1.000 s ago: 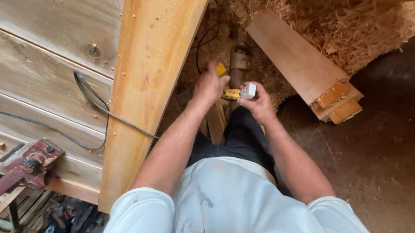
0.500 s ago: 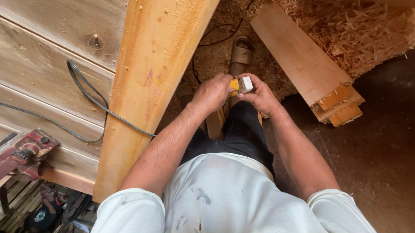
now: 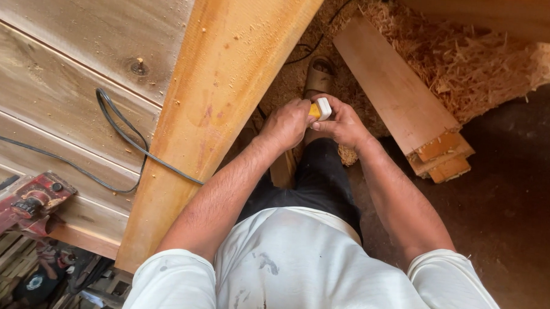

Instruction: Assembling wooden structures using a power drill and a hammer in a workshop environment.

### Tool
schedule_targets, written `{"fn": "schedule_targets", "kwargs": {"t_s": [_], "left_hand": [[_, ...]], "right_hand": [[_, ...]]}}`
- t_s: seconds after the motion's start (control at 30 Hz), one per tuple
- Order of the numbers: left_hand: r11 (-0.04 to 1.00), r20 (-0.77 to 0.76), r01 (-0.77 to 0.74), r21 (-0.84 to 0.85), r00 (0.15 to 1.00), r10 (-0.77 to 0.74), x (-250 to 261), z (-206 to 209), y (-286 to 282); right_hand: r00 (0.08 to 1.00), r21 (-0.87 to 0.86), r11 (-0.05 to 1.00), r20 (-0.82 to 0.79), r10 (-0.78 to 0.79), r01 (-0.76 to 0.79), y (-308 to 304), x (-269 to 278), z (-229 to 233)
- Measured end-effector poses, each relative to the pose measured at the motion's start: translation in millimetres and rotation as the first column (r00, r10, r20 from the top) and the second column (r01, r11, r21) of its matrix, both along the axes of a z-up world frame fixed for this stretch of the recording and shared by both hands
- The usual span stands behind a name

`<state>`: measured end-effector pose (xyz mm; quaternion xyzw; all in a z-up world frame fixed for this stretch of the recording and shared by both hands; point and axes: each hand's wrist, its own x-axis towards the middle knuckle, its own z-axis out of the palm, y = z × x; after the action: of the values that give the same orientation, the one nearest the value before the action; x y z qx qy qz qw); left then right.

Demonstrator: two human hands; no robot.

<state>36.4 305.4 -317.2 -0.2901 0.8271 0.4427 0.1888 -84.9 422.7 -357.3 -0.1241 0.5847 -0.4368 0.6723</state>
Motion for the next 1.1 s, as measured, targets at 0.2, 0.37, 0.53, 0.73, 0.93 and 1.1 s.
{"fn": "schedule_targets", "kwargs": {"t_s": [0.2,0.37,0.53,0.73,0.93,1.1], "left_hand": [[0.951,-0.005,-0.119,-0.285,0.992,0.123,-9,-31,-11],[0.806,-0.23,-0.216,-0.551,0.968,0.102,-19,62,-13],[0.828,-0.459,-0.364,-0.426,0.876,0.148,19,157,-18],[0.671,0.074,-0.415,-0.615,0.817,0.572,81,166,-69],[0.835,0.446,-0.326,-0.443,0.728,0.521,41,194,-108],[0.798,0.482,-0.14,-0.586,0.732,0.482,60,143,-106]], "right_hand": [[0.97,-0.003,0.996,-0.228,0.088,-0.091,-39,-13,-25],[0.784,0.152,0.941,-0.522,0.337,-0.303,-71,-41,9],[0.666,0.379,0.815,-0.473,0.577,-0.438,-19,-60,-8],[0.547,0.549,0.667,-0.394,0.738,-0.504,22,-104,18],[0.59,0.542,0.765,-0.507,0.629,-0.35,3,-150,85],[0.693,0.6,0.763,-0.445,0.567,-0.24,-21,-162,157]]}}
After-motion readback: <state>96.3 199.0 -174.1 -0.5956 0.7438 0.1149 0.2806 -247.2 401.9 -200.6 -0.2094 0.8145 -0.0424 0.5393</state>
